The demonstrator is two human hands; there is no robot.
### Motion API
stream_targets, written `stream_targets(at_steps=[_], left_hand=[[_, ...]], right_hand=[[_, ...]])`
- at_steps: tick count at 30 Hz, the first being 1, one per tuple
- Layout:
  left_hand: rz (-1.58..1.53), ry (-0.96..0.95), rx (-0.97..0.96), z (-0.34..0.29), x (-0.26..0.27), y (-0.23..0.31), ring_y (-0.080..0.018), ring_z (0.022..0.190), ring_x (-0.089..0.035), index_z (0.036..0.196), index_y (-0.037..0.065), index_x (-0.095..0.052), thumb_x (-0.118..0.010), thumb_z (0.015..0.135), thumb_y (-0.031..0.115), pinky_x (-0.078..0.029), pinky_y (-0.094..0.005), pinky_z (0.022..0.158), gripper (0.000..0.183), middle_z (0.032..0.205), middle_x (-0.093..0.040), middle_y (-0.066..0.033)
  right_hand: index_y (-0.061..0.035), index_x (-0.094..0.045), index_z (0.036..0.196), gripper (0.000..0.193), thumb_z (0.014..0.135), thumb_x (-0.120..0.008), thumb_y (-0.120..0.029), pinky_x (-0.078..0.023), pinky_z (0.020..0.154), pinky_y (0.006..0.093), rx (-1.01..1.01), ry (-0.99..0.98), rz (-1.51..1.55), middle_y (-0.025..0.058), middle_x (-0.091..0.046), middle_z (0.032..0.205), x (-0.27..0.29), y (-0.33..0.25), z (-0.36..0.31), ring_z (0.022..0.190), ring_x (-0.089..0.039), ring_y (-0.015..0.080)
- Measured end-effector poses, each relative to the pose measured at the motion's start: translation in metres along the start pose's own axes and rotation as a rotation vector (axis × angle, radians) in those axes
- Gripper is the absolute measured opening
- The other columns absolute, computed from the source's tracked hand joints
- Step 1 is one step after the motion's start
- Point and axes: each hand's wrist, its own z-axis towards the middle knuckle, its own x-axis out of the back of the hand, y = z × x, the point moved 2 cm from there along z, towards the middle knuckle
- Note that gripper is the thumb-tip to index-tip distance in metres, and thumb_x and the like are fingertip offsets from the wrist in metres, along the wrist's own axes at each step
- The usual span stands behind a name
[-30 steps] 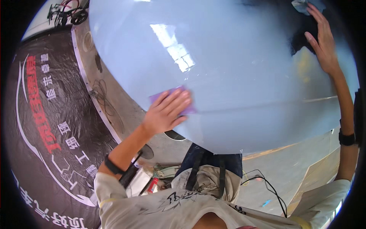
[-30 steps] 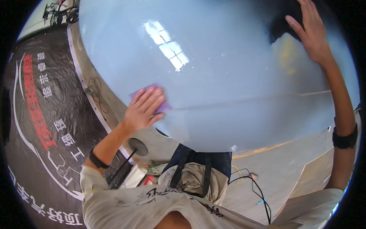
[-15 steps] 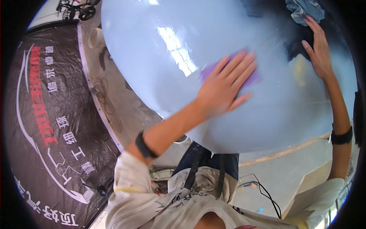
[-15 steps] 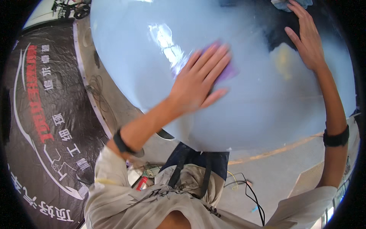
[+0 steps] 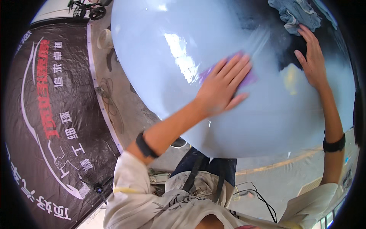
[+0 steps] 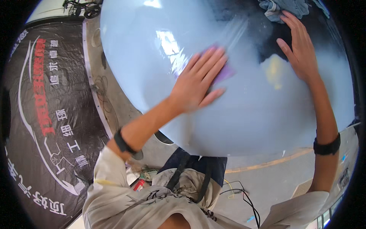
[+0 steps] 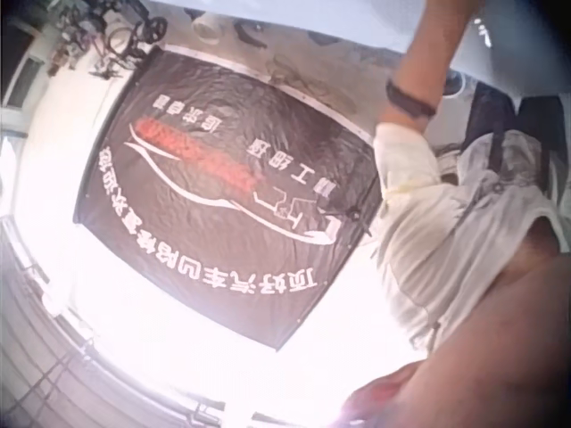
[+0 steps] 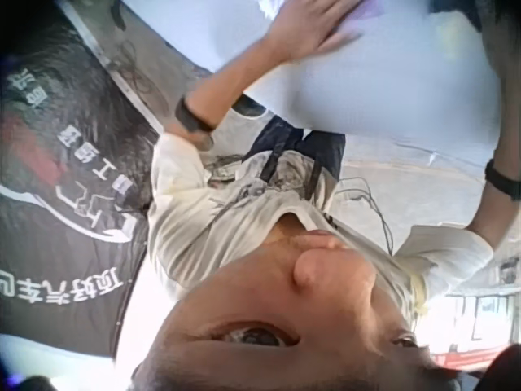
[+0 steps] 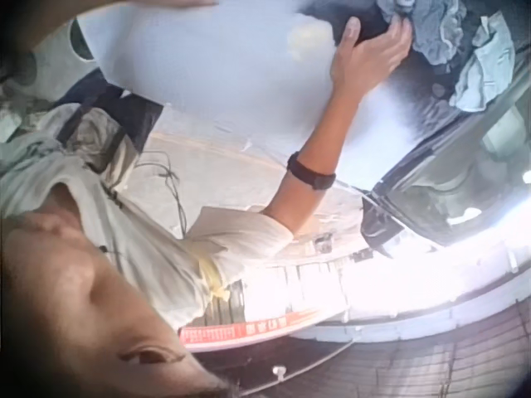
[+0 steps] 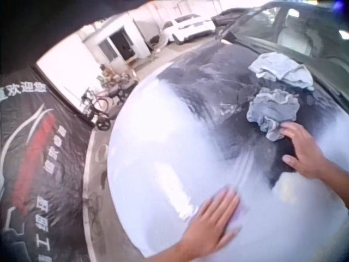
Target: Sand and wipe a car hood as part of car detailing.
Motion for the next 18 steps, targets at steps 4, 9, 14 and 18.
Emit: stream_targets(at_steps=[4,9,14,18], left_hand=[[-0.023,-0.112,0.109,0.000,0.024,-0.013,-0.0376,0.154,-0.033,0.158,-0.002,-0.039,-0.055,0.102,0.049,-0.023,-0.0511,0.126,0.077,0.165,-0.038,-0.0216],[-0.008,0.116,-0.019,0.087,-0.001,-0.035,-0.0368,0.155,-0.031,0.159,-0.002,-0.037,-0.054,0.102,0.048,-0.022,-0.0508,0.127,0.078,0.166,-0.037,-0.0199],[-0.073,-0.145,-0.035,-0.040,-0.002,0.010,-0.0355,0.158,-0.026,0.161,0.000,-0.035,-0.049,0.104,0.049,-0.020,-0.0502,0.128,0.076,0.170,-0.030,-0.0177],[-0.027,-0.127,0.000,-0.016,0.013,0.000,-0.0348,0.157,-0.028,0.159,0.001,-0.038,-0.050,0.104,0.051,-0.021,-0.0502,0.127,0.075,0.169,-0.033,-0.0174]], right_hand=[[-0.0086,-0.049,0.149,0.054,0.105,-0.056,-0.039,-0.033,0.121,0.0431,0.043,0.015,-0.003,0.0113,-0.047,0.158,0.007,-0.020,0.032,0.146,-0.044,0.0338],[-0.0077,-0.050,0.147,0.053,0.106,-0.054,-0.040,-0.033,0.121,0.0445,0.013,0.016,0.054,0.0119,-0.047,0.157,-0.012,-0.027,0.040,0.147,-0.043,0.0336],[-0.0070,-0.049,0.149,0.055,0.106,-0.052,-0.042,-0.032,0.122,0.0459,-0.037,0.002,0.011,0.0117,-0.046,0.158,-0.011,-0.027,0.000,0.148,-0.042,0.0334],[-0.0060,-0.049,0.148,0.054,0.107,-0.051,-0.041,-0.033,0.121,0.0456,0.012,0.018,-0.018,0.0113,-0.047,0.158,-0.005,-0.045,0.020,0.147,-0.043,0.0334]])
